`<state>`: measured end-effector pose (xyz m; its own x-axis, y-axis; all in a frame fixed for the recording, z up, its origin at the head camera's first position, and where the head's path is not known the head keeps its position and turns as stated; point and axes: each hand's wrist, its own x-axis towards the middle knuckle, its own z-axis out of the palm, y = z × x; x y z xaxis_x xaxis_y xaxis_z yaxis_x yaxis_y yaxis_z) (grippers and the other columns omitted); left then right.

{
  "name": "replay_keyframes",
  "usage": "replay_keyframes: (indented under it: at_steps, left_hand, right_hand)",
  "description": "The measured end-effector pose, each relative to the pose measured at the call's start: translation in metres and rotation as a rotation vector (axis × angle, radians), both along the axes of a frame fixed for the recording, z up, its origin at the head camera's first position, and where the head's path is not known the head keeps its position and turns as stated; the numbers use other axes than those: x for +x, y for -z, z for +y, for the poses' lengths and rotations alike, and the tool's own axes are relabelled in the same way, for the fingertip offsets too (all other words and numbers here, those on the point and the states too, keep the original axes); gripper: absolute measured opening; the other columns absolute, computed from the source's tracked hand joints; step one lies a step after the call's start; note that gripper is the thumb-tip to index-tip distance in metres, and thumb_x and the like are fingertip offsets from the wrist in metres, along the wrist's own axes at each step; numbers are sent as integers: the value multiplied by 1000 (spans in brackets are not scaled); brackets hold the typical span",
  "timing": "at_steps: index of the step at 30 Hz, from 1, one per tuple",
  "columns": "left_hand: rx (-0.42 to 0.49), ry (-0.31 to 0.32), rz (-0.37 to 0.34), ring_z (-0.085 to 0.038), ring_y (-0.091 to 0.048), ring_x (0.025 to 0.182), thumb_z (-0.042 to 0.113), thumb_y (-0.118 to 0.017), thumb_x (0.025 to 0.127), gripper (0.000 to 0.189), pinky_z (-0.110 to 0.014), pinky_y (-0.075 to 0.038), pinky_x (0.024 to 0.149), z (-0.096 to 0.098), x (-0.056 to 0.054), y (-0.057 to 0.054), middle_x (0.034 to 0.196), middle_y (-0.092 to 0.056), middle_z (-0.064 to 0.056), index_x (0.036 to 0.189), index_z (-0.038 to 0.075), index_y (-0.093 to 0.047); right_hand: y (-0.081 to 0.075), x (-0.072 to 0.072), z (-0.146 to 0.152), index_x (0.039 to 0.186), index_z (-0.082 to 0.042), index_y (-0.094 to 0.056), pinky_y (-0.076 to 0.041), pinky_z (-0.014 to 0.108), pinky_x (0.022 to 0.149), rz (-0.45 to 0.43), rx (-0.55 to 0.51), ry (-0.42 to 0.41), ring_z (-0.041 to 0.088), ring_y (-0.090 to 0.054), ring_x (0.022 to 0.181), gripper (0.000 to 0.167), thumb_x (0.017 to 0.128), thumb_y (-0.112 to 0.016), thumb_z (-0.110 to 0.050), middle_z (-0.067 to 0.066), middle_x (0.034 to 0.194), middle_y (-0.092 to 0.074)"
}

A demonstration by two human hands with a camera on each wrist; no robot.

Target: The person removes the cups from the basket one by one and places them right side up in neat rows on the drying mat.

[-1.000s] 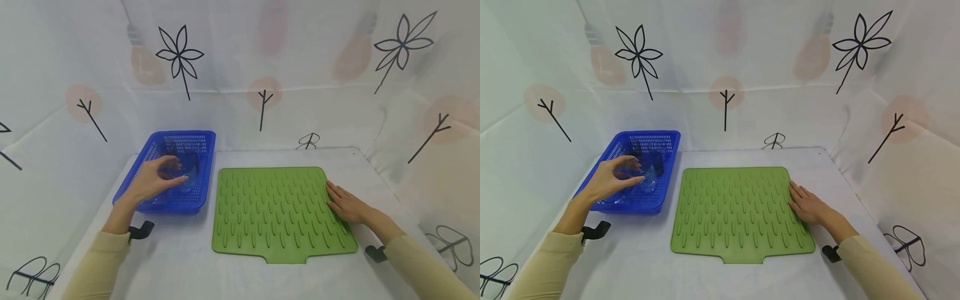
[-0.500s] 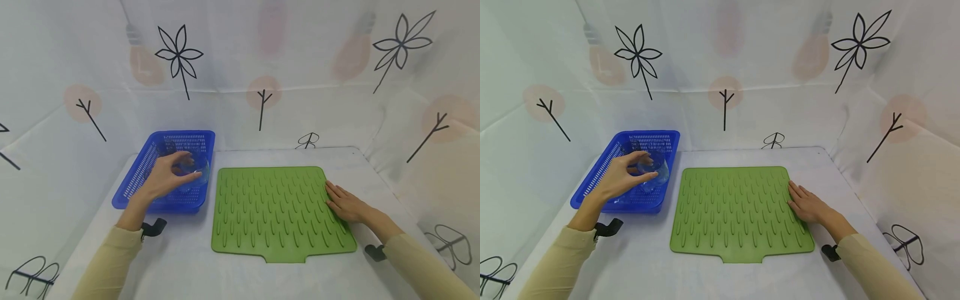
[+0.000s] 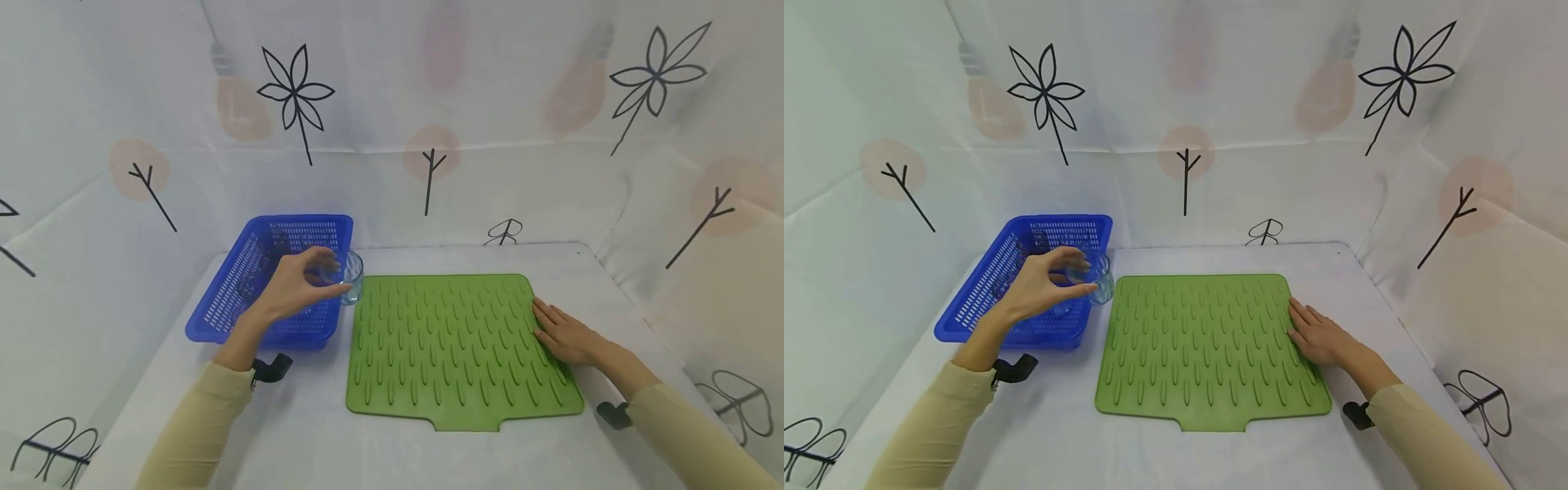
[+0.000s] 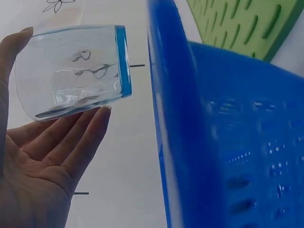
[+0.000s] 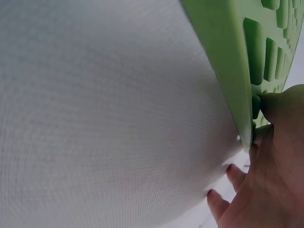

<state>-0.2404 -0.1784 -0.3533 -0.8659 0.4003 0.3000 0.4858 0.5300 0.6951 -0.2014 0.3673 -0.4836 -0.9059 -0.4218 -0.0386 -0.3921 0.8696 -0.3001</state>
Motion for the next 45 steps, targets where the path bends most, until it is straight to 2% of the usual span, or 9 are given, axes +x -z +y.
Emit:
replay_keyframes:
  at_steps: [4, 6, 12, 19, 26, 29, 36, 40, 45]
  left_hand:
    - [11, 27, -8, -27, -70, 112, 41, -86, 82, 71, -41, -61, 90, 9, -2, 2, 123, -72, -11, 138, 6, -60]
    - [22, 41, -13, -27, -70, 113, 40, -87, 82, 72, -41, -60, 91, 14, -3, 3, 124, -72, -12, 139, 5, -59]
    - [32, 62, -28, -24, -71, 111, 39, -87, 82, 70, -38, -61, 89, 27, -6, 9, 129, -69, -9, 140, 9, -60]
    - [72, 73, -16, -23, -67, 115, 35, -87, 82, 70, -40, -58, 95, 41, -8, 12, 128, -70, -10, 140, 6, -60]
    - [155, 96, -64, -27, -66, 119, 31, -87, 83, 67, -43, -57, 98, 57, -10, 16, 130, -68, -7, 141, 12, -59]
    - [173, 98, -75, -25, -66, 119, 32, -87, 84, 67, -44, -56, 99, 64, -10, 18, 130, -67, -5, 142, 14, -59]
    - [223, 124, -123, -22, -66, 118, 28, -87, 84, 62, -41, -57, 98, 82, -12, 28, 128, -66, -4, 138, 13, -60]
    - [221, 141, -132, -21, -67, 118, 29, -86, 84, 60, -41, -55, 100, 92, -15, 33, 126, -67, -3, 136, 14, -61]
    - [216, 152, -150, -22, -67, 118, 30, -87, 83, 61, -42, -54, 101, 102, -19, 37, 127, -68, -5, 135, 13, -61]
  right_hand:
    - [-3, 2, -2, 151, 19, -26, -22, 67, 116, 13, 7, 1, 59, -22, 144, 62, 110, -43, -25, 38, 159, -22]
    - [-5, 4, -4, 150, 20, -28, -21, 69, 116, 16, -17, -2, 60, -23, 142, 61, 110, -45, -23, 39, 158, -23]
    - [-7, 6, -5, 151, 19, -27, -15, 61, 122, 1, -30, 7, 59, -21, 144, 61, 110, -44, -24, 37, 159, -22]
    - [-2, 2, -4, 153, 18, -25, -19, 65, 119, -11, -12, 5, 57, -19, 146, 65, 111, -41, -29, 36, 161, -19]
    - [-9, 4, -8, 151, 19, -26, -21, 67, 117, -16, 12, 16, 58, -20, 145, 61, 110, -44, -22, 37, 160, -21]
    - [-12, 6, -10, 149, 21, -28, -22, 68, 116, 2, 1, 6, 59, -22, 144, 60, 109, -46, -21, 39, 158, -22]
    - [-2, 6, -4, 152, 18, -27, -20, 63, 119, 43, -7, -5, 58, -22, 144, 62, 111, -40, -28, 36, 160, -23]
    - [1, 5, -1, 152, 17, -27, -20, 63, 120, 52, -11, -6, 58, -23, 144, 64, 112, -39, -31, 35, 161, -22]
    - [-7, 7, -9, 150, 19, -28, -20, 68, 117, 20, -17, 7, 60, -22, 143, 61, 110, -43, -24, 37, 159, -22]
